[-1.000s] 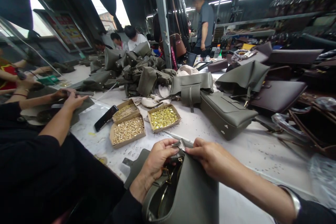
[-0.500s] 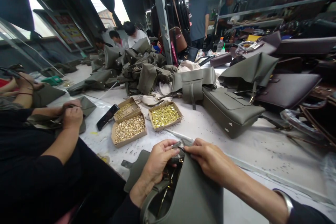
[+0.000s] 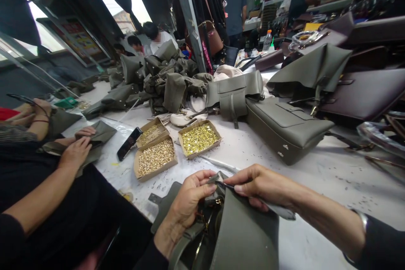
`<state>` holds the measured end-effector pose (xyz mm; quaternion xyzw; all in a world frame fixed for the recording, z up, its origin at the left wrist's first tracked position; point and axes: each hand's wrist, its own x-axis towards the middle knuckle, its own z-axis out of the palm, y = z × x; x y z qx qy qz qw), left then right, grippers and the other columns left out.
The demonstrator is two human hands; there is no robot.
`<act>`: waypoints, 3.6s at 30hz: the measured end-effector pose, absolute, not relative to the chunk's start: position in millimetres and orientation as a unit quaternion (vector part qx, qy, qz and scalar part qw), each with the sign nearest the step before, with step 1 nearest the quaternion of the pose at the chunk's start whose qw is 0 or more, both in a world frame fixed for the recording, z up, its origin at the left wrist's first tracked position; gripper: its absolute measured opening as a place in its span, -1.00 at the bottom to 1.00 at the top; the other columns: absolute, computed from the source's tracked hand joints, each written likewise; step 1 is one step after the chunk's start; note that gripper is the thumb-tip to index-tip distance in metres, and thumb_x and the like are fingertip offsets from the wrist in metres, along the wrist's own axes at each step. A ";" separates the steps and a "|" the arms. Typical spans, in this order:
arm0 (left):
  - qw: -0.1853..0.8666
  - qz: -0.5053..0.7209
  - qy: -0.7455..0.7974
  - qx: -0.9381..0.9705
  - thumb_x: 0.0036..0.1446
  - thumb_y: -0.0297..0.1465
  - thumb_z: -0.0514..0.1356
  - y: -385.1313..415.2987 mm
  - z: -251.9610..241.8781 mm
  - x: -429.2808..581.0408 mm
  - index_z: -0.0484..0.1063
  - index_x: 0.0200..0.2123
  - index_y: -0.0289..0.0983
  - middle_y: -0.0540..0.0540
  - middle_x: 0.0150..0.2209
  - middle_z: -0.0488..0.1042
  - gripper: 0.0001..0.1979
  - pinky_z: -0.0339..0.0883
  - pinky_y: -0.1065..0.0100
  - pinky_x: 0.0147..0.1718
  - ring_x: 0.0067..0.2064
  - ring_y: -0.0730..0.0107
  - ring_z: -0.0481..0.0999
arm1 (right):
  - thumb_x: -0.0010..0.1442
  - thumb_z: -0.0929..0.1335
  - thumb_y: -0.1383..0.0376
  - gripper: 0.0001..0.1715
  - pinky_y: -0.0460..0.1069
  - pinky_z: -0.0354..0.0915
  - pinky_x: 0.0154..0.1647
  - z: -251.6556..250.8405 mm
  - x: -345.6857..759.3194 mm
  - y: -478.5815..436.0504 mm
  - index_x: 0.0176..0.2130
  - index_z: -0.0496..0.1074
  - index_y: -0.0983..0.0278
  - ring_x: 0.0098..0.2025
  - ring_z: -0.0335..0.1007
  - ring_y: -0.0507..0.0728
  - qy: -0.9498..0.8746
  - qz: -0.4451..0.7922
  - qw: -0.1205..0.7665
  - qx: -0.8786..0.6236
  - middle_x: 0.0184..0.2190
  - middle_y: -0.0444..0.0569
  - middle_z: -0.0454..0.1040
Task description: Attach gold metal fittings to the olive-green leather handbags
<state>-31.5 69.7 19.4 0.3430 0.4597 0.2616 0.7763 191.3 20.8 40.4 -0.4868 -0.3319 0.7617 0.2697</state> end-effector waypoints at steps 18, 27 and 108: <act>0.777 0.261 0.462 0.339 -0.17 -0.46 0.53 72.7 13.1 -34.5 0.48 -0.13 -0.38 -0.10 -0.42 0.59 -0.50 0.30 0.50 -0.56 -0.54 0.45 0.52 | 0.26 0.31 0.45 -0.68 -0.17 0.11 -0.64 44.5 192.5 10.6 -0.13 0.63 0.25 -0.58 0.20 -0.09 -0.560 0.579 0.232 -0.546 -0.28 -0.11 0.44; 0.758 0.257 0.467 0.376 -0.15 -0.39 0.53 71.4 14.1 -32.9 0.47 -0.11 -0.35 -0.07 -0.43 0.57 -0.48 0.29 0.52 -0.60 -0.54 0.46 0.50 | 0.33 0.30 0.40 -0.68 -0.10 0.22 -0.23 41.8 191.8 -3.0 -0.09 0.64 0.18 -0.22 0.39 0.06 -0.687 0.441 0.292 -0.499 -0.28 -0.09 0.44; 0.678 0.387 0.504 0.368 -0.03 -0.31 0.46 29.9 7.6 -27.5 0.45 -0.04 -0.36 -0.19 -0.18 0.63 -0.50 0.35 0.51 -0.52 -0.40 0.44 0.54 | 0.36 0.16 0.47 -0.47 0.03 0.37 -0.20 18.6 125.3 -30.6 0.10 0.52 0.14 -0.19 0.55 0.18 -0.662 0.253 0.226 -0.669 -0.07 0.02 0.51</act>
